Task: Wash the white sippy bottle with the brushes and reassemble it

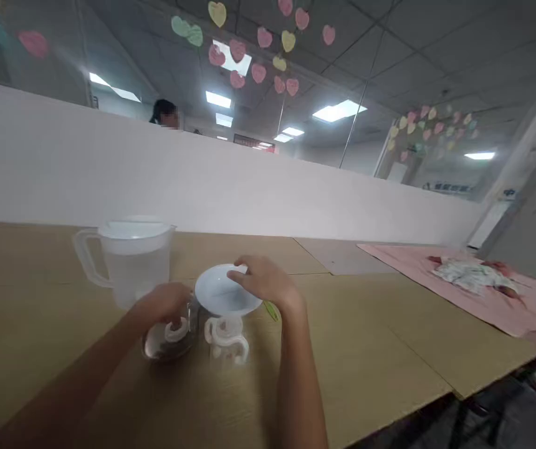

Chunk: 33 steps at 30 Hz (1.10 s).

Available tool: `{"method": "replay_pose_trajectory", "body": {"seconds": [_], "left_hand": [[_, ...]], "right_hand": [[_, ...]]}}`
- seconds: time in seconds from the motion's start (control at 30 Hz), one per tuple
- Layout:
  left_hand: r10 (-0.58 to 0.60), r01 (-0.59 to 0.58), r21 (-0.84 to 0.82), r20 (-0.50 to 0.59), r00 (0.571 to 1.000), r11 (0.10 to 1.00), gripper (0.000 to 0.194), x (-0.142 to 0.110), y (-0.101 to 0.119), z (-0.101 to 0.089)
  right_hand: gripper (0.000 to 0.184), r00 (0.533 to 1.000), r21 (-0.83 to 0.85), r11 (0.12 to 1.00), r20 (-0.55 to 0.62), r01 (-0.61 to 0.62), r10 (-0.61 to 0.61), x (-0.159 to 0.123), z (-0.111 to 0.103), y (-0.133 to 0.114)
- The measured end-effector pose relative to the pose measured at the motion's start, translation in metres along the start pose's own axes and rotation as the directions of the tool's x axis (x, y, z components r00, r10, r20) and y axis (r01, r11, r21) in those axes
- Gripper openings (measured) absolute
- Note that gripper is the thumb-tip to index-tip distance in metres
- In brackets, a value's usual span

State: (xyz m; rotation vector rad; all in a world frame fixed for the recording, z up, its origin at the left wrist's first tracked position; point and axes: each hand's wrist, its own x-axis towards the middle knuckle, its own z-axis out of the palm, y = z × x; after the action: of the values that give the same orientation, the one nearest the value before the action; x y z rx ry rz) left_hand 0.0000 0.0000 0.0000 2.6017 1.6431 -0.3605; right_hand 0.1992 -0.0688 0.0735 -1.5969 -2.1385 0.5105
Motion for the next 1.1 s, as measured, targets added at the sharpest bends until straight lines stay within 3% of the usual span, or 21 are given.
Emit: {"method": "replay_pose_trajectory", "body": {"seconds": [0.1,0.17,0.27,0.33,0.43,0.53,0.6,0.7,0.77,1.1], "left_hand": [[-0.083,0.092,0.032,-0.212,0.974,0.995,0.012,-0.023,-0.011,-0.022],[-0.078,0.082,-0.006,-0.382,0.921,0.997,0.013,-0.037,-0.013,-0.035],[0.005,-0.089,-0.116,-0.58,0.815,0.989,0.021,-0.052,-0.007,-0.05],[0.059,-0.221,-0.173,-0.646,0.761,0.96,0.02,-0.056,0.005,-0.055],[0.078,-0.278,-0.202,-0.661,0.746,0.939,0.019,-0.055,0.023,-0.056],[0.054,-0.275,-0.225,-0.675,0.736,0.935,0.019,-0.052,0.031,-0.054],[0.055,-0.359,-0.287,-0.709,0.703,0.888,0.018,-0.05,0.029,-0.053],[0.026,-0.499,-0.405,-0.756,0.654,0.766,0.018,-0.045,0.022,-0.052],[0.012,-0.555,-0.457,-0.765,0.644,0.695,0.019,-0.039,0.017,-0.05],[-0.023,-0.697,-0.661,-0.73,0.683,0.278,0.022,-0.022,0.009,-0.04]], "right_hand": [[0.037,1.0,-0.034,0.999,-0.023,-0.004,0.003,0.004,0.003,0.005],[0.039,0.999,-0.037,0.999,-0.036,0.036,-0.037,0.009,0.008,0.006],[0.058,0.979,0.02,0.98,-0.059,0.198,-0.197,0.022,0.021,0.004],[0.07,0.927,0.077,0.927,-0.109,0.367,-0.358,0.032,0.031,0.002],[0.058,0.848,0.088,0.859,-0.237,0.504,-0.473,0.046,0.043,-0.002],[0.044,0.815,0.124,0.831,-0.319,0.543,-0.485,0.053,0.048,-0.002],[0.043,0.8,0.166,0.81,-0.36,0.562,-0.48,0.056,0.048,0.001],[0.049,0.794,0.217,0.796,-0.407,0.565,-0.452,0.06,0.049,0.006],[0.052,0.798,0.236,0.793,-0.405,0.562,-0.445,0.063,0.05,0.01],[0.055,0.799,0.248,0.776,-0.357,0.58,-0.483,0.058,0.044,0.014]]}}
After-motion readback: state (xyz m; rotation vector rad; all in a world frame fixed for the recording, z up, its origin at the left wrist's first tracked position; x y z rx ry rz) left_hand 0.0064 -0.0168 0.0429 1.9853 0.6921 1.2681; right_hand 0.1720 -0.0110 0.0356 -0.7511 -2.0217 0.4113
